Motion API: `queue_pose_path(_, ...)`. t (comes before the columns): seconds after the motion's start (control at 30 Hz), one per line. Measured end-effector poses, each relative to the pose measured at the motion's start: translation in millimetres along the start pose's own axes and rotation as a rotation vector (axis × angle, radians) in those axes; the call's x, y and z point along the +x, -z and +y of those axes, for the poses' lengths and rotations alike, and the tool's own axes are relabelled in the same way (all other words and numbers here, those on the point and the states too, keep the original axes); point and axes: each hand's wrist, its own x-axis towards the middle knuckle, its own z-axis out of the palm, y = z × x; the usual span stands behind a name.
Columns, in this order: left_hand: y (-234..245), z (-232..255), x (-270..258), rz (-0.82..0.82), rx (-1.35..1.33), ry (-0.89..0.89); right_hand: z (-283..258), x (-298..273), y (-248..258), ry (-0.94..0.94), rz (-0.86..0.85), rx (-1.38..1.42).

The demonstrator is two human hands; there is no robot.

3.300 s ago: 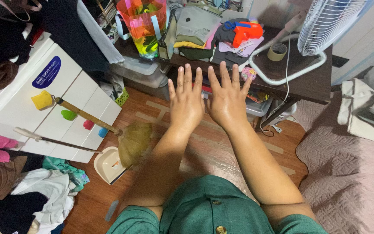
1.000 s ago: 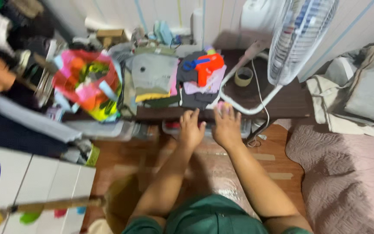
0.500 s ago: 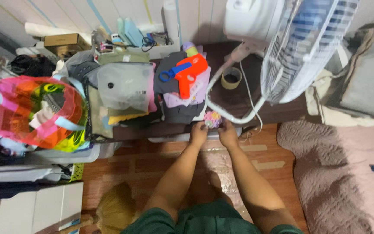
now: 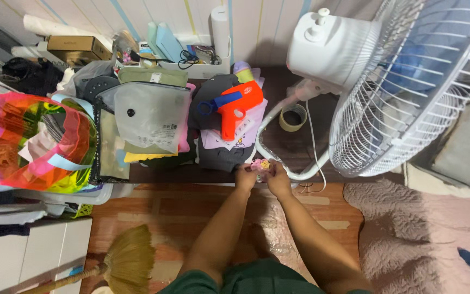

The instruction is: The person organizes a cluttered room by picking up and moving various items, including a toy gun, a cup, socks, folded clothes, a shopping bag, and a small pouch. They place items into a cardboard box, a drawer, and a hanging rack.

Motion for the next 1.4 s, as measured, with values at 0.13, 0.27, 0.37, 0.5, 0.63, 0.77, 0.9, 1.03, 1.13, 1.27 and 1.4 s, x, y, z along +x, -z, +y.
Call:
queue_pose_path(0.13, 1.5, -6.3, -0.3, -0.052, -0.252, 0.242, -14.1, 2.9, 16.4, 0.201, 0.071, -0.053)
queue_pose_path(0.27, 4.9, 10.5, -13.6, -0.159, -0.250, 0.314, -40.4, 43.0, 53.2, 0.482, 0.388, -0.371)
queue_pose_path(0.37, 7.7, 37.0, -37.1, -0.254, -0.378, 0.258, -62.6, 83.7, 74.8, 0.386, 0.329, -0.347)
queue_pose_path(0.5, 22.9, 67.9, -57.4, -0.293, -0.612, 0.073, -68.6, 110.2, 80.8, 0.323, 0.241, -0.433)
queue_pose_path(0.63, 38.1, 74.7, -39.0, -0.233, -0.617, -0.143, -55.3, 110.1, 75.1, 0.183, 0.224, -0.453)
queue_pose_path(0.77, 57.4, 71.3, -24.0, -0.071, -0.576, -0.195, -51.0, 70.3, 71.6, 0.277, 0.247, -0.423)
queue_pose_path(0.9, 79.1, 97.0, -29.2, 0.103, -0.427, -0.173, -89.4, 9.1, 65.0, 0.632, 0.225, -0.157)
queue_pose_path(1.03, 92.6, 125.6, -47.9, 0.062, -0.692, -0.230, -156.7, -29.1, 62.2, 0.810, 0.121, -0.269)
queue_pose_path(1.13, 107.9, 135.7, -59.4, 0.220, -0.494, -0.284, -200.1, -43.0, 61.0, 0.862, 0.055, -0.252)
queue_pose_path(1.27, 129.9, 142.7, -69.3, 0.141, -0.531, -0.310, -214.1, -56.2, 44.9, 1.003, -0.025, -0.263)
queue_pose_path(1.4, 150.6, 146.0, -83.8, 0.111, -0.741, -0.192, -196.9, -38.1, 17.4, 1.012, -0.091, -0.096)
